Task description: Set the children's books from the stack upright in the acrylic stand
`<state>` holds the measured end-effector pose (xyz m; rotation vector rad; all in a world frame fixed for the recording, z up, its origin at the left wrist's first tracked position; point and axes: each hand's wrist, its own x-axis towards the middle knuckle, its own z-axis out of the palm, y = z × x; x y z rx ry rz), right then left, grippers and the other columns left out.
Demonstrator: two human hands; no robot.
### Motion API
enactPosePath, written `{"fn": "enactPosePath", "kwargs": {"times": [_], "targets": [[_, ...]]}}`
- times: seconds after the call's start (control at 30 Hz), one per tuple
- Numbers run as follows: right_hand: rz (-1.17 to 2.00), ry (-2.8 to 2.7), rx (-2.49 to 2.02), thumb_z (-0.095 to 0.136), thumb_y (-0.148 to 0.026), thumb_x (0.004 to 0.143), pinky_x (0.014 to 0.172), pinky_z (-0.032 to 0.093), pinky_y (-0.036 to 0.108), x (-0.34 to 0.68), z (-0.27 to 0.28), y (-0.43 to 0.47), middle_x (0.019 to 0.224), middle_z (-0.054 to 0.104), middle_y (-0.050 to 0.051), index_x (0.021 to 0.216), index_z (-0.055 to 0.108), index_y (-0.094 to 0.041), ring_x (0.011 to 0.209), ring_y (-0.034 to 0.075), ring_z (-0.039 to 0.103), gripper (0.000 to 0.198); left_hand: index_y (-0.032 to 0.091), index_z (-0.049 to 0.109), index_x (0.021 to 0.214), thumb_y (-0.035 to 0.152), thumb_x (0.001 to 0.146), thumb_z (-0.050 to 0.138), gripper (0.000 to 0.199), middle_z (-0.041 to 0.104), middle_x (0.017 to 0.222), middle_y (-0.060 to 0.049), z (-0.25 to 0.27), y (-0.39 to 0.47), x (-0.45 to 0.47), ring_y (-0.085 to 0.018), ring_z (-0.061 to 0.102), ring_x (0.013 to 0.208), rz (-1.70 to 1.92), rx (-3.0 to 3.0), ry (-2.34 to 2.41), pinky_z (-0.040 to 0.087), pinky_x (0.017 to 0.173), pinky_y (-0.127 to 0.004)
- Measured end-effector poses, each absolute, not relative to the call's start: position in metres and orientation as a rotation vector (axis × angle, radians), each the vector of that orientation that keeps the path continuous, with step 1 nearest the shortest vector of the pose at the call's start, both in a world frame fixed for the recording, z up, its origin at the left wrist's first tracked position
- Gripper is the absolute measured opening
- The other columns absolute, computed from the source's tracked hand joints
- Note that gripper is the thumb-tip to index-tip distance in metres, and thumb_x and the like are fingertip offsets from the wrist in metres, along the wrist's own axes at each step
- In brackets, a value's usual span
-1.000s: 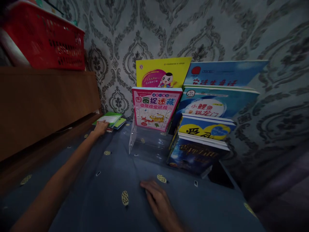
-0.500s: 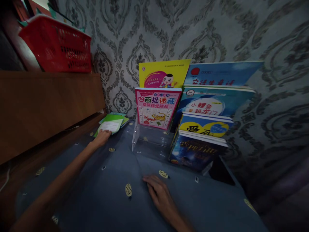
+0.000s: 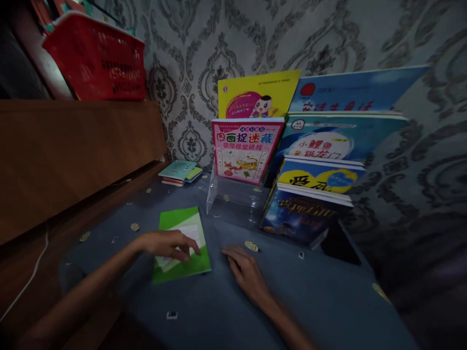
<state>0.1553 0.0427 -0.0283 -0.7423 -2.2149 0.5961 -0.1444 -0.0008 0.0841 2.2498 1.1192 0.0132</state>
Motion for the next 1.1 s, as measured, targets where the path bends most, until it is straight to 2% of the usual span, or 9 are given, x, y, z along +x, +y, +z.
{"fn": "enactPosePath", "kwargs": {"times": [0.07,0.17,0.3,0.4,0.47,0.7,0.87,1.1], "targets": [[0.598,-2.218,-0.728,0.047,-0.026,0.100,0.096,0.061,0.046,0.154,-0.028,0.042,0.113,0.079,0.010,0.114,0.078,-0.025,0.107,0.026,0.075,0.034,0.021,0.066,0.127,0.032,0.097,0.059,0.033,0.079,0.102,-0.003,0.076,0.014,-0.155,-0.018,0.073,0.087,0.146,2.121,1.088,0.052,0.075,-0.022],[0.608,-2.222,-0.738,0.047,-0.023,0.099,0.097,0.060,0.047,0.153,-0.026,0.041,0.112,0.079,0.010,0.114,0.078,-0.025,0.107,0.026,0.074,0.034,0.020,0.071,0.112,0.037,0.099,0.052,0.028,0.078,0.102,-0.006,0.055,0.036,-0.181,-0.021,0.072,0.096,0.436,2.131,1.798,0.053,0.084,-0.026],[0.616,-2.235,-0.728,0.048,-0.020,0.098,0.097,0.060,0.046,0.153,-0.021,0.037,0.114,0.079,0.010,0.116,0.077,-0.025,0.108,0.026,0.074,0.034,0.020,0.064,0.127,0.040,0.102,0.043,0.039,0.071,0.128,-0.014,0.018,0.041,-0.204,-0.029,0.064,0.124,0.494,2.079,1.985,0.049,0.105,-0.041],[0.613,-2.237,-0.723,0.047,-0.019,0.099,0.095,0.060,0.044,0.152,-0.019,0.035,0.114,0.078,0.010,0.117,0.075,-0.024,0.108,0.026,0.073,0.034,0.020,0.056,0.140,0.039,0.102,0.040,0.046,0.057,0.150,-0.013,-0.008,0.031,-0.205,-0.029,0.050,0.142,0.517,2.136,2.068,0.039,0.117,-0.049],[0.617,-2.239,-0.723,0.047,-0.018,0.098,0.095,0.059,0.044,0.151,-0.017,0.034,0.114,0.078,0.010,0.118,0.075,-0.023,0.108,0.025,0.073,0.034,0.020,0.053,0.144,0.037,0.103,0.037,0.048,0.051,0.156,-0.012,-0.020,0.026,-0.204,-0.028,0.044,0.148,0.535,2.186,2.114,0.035,0.120,-0.051],[0.675,-2.188,-0.795,0.047,-0.018,0.099,0.090,0.059,0.040,0.164,-0.014,0.029,0.109,0.078,0.009,0.119,0.074,-0.023,0.101,0.023,0.073,0.033,0.017,0.058,0.140,0.036,0.103,0.029,0.051,0.058,0.150,-0.012,-0.028,0.024,-0.205,-0.026,0.051,0.143,0.612,2.350,2.088,0.041,0.117,-0.049],[0.598,-2.132,-0.950,0.048,-0.020,0.098,0.100,0.056,0.045,0.207,-0.017,0.033,0.118,0.076,0.009,0.119,0.073,-0.023,0.113,0.024,0.070,0.033,0.016,0.061,0.139,0.038,0.102,0.029,0.053,0.060,0.147,-0.015,-0.029,0.014,-0.193,-0.031,0.053,0.141,0.630,2.422,2.053,0.044,0.114,-0.056],[0.417,-2.036,-1.244,0.051,-0.018,0.094,0.109,0.050,0.050,0.291,-0.024,0.039,0.128,0.073,0.012,0.115,0.075,-0.019,0.123,0.027,0.066,0.032,0.019,0.060,0.139,0.037,0.104,0.029,0.050,0.059,0.149,-0.013,-0.023,-0.001,-0.123,-0.029,0.050,0.144,0.583,2.536,1.837,0.041,0.117,-0.056]]}}
